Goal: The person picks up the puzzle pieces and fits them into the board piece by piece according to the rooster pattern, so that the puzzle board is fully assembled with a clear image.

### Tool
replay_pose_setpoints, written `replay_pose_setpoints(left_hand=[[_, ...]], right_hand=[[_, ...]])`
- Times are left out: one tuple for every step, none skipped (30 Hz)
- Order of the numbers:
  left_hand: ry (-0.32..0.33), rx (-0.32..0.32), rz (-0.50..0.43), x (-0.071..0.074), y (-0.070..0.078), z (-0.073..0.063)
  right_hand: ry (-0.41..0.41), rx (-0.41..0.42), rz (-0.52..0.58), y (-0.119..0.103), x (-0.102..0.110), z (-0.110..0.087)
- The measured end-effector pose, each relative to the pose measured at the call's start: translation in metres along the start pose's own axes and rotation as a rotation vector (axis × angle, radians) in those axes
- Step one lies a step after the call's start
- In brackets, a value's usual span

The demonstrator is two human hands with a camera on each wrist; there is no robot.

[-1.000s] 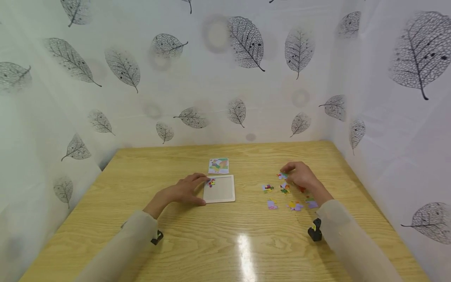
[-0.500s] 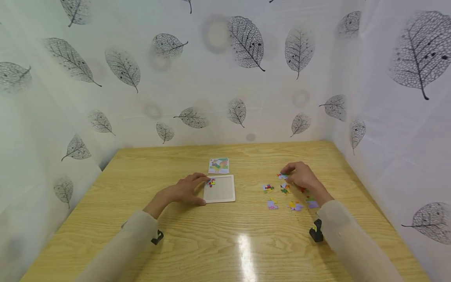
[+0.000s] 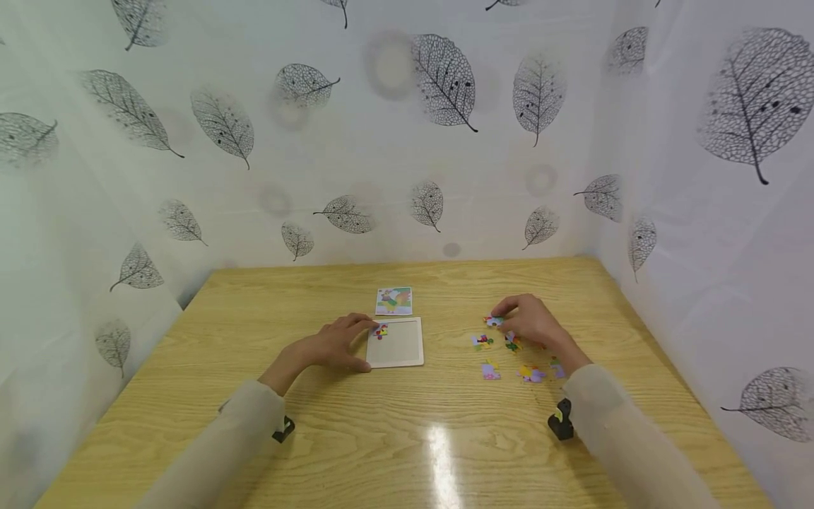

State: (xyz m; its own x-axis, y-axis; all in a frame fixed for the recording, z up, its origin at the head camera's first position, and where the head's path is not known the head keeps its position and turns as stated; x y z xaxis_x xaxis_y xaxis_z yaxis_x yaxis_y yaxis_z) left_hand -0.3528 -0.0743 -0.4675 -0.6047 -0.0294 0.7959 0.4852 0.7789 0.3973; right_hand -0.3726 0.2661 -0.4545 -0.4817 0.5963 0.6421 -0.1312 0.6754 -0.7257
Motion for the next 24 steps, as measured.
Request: replay_pose_setpoints(left_hand=[[0.000, 0.000, 0.001, 0.000, 0.000, 0.000], [0.001, -0.001, 0.002, 0.000, 0.000, 0.001], [-0.001, -0.001, 0.005, 0.000, 0.000, 0.001], [-0.001, 0.001, 0.008, 0.000, 0.000, 0.001], [-0.002, 0.002, 0.012, 0.000, 0.001, 0.001], [-0.002, 0.003, 0.013, -0.001, 0.001, 0.001], [-0.003, 0.004, 0.014, -0.001, 0.001, 0.001], [-0.003, 0.003, 0.014, -0.001, 0.001, 0.001], [-0.006, 0.003, 0.012, -0.001, 0.001, 0.001], [-0.006, 0.002, 0.007, -0.001, 0.001, 0.001], [-0.007, 0.001, 0.007, -0.001, 0.001, 0.001], [-0.007, 0.000, 0.006, -0.001, 0.001, 0.001], [-0.008, -0.001, 0.006, -0.001, 0.001, 0.001], [-0.008, -0.002, 0.007, -0.001, 0.001, 0.001], [-0.009, -0.001, 0.008, -0.002, 0.000, 0.001], [-0.011, 0.000, 0.011, -0.002, 0.000, 0.001], [-0.012, 0.002, 0.012, -0.002, 0.000, 0.002], [-0.013, 0.004, 0.010, -0.002, -0.001, 0.002], [-0.014, 0.007, 0.008, -0.003, -0.002, 0.002], [-0.013, 0.007, 0.007, -0.003, -0.002, 0.003], [-0.013, 0.009, 0.006, -0.003, -0.003, 0.003], [-0.011, 0.010, 0.005, -0.002, -0.003, 0.003], [-0.009, 0.010, 0.005, -0.002, -0.003, 0.003], [-0.007, 0.010, 0.005, -0.002, -0.003, 0.002]], right_hand=[[0.001, 0.003, -0.001, -0.002, -0.001, 0.001], [-0.002, 0.005, 0.014, -0.004, -0.002, 0.002], [-0.005, 0.004, 0.034, -0.005, -0.004, 0.003], [-0.010, 0.008, 0.051, -0.007, -0.006, 0.005], [-0.012, 0.012, 0.063, -0.009, -0.007, 0.006], [-0.015, 0.022, 0.069, -0.012, -0.009, 0.008], [-0.013, 0.022, 0.082, -0.015, -0.011, 0.010], [-0.012, 0.023, 0.085, -0.017, -0.013, 0.012], [-0.011, 0.026, 0.093, -0.020, -0.015, 0.014], [-0.017, 0.035, 0.096, -0.023, -0.017, 0.017], [-0.018, 0.039, 0.098, -0.026, -0.020, 0.019], [-0.021, 0.041, 0.103, -0.029, -0.023, 0.022], [-0.023, 0.040, 0.109, -0.031, -0.026, 0.025], [-0.027, 0.043, 0.114, -0.034, -0.028, 0.028], [-0.031, 0.053, 0.114, -0.038, -0.031, 0.030], [-0.032, 0.062, 0.107, -0.041, -0.033, 0.033], [-0.030, 0.069, 0.102, -0.045, -0.034, 0.035], [-0.031, 0.077, 0.100, -0.048, -0.036, 0.038], [-0.035, 0.087, 0.103, -0.052, -0.039, 0.040], [-0.038, 0.096, 0.103, -0.055, -0.040, 0.042], [-0.041, 0.106, 0.102, -0.059, -0.042, 0.044], [-0.044, 0.110, 0.108, -0.062, -0.044, 0.045], [-0.046, 0.114, 0.107, -0.065, -0.046, 0.047], [-0.048, 0.118, 0.102, -0.068, -0.048, 0.050]])
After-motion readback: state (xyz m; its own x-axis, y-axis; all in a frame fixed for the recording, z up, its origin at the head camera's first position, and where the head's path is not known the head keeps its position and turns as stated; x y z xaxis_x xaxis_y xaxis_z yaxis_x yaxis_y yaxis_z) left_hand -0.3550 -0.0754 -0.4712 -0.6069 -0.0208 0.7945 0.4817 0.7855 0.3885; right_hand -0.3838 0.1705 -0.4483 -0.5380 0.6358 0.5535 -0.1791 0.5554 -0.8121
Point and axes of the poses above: each hand's wrist, its own z-axis towards the middle knuckle, its own x-axis out of the back of the hand, y = z × x, the point moved 10 cm from there along z, towards the middle knuckle, and after that the axes turned 15 degrees about -y, right-handed, at the moved point
